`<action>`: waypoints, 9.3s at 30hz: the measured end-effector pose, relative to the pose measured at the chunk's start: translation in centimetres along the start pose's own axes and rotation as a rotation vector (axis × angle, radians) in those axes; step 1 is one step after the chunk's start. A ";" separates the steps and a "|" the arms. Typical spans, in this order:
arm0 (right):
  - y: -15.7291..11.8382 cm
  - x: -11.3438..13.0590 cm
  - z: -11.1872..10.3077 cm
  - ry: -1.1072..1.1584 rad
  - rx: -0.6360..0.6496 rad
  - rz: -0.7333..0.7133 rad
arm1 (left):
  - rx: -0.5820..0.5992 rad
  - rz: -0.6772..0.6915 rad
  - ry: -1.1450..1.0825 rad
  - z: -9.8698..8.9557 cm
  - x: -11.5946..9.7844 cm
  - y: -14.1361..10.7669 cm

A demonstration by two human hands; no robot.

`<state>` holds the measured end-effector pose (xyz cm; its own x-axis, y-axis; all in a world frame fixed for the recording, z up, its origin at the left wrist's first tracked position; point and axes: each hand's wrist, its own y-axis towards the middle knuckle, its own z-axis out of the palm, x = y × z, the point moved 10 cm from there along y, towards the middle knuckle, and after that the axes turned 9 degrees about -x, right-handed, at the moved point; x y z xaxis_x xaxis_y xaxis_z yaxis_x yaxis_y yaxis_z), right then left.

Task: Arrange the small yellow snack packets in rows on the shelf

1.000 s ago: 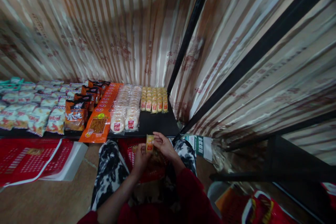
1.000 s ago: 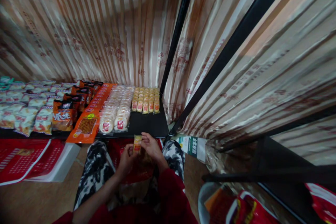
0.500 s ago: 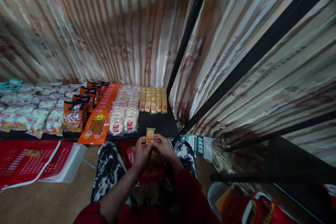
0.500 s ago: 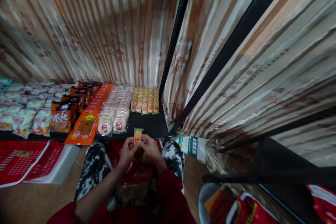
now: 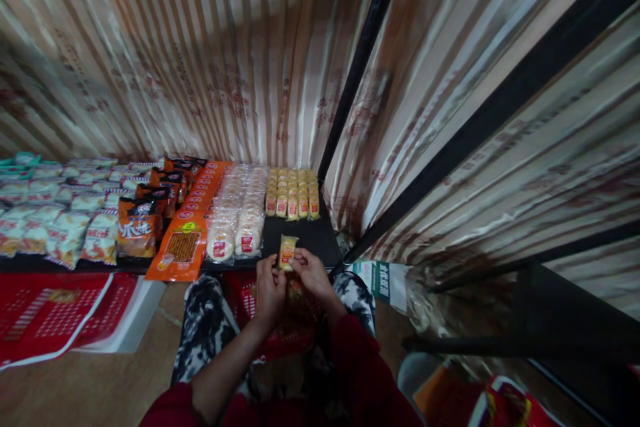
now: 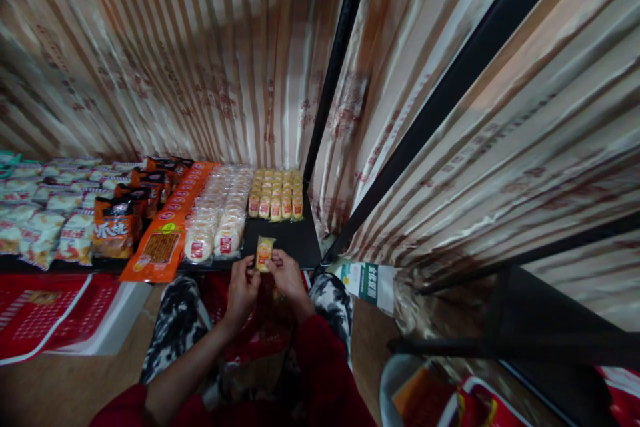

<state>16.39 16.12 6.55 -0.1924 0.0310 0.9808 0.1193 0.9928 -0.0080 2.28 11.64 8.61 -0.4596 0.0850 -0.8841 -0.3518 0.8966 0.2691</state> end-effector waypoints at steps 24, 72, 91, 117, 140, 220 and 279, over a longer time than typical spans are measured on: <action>9.7 2.3 2.3 -0.278 -0.168 -0.149 | 0.032 -0.078 -0.163 4.8 0.6 6.2; 11.3 2.7 4.6 -0.166 -0.113 -0.236 | 0.001 -0.203 -0.236 6.9 2.4 9.7; 9.2 5.7 1.0 -0.570 -0.369 -0.549 | 0.004 0.075 -0.023 7.5 2.3 9.1; 10.8 7.3 2.1 -0.569 -0.183 -0.638 | -0.118 0.569 0.296 8.6 -1.4 8.4; 19.9 9.2 2.6 -0.918 -0.179 -0.539 | -0.011 0.703 0.567 9.9 -4.5 9.1; 26.1 10.6 2.5 -0.913 -0.202 -0.500 | 0.036 0.650 0.729 10.9 -3.2 9.3; 16.2 10.1 -1.6 -0.772 -0.361 -0.545 | 0.090 0.797 0.618 12.6 -5.0 7.8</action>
<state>17.90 32.32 16.63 -0.8710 -0.2234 0.4376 0.0895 0.8036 0.5884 12.14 23.66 10.31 -0.8842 0.4563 -0.0994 0.2932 0.7081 0.6423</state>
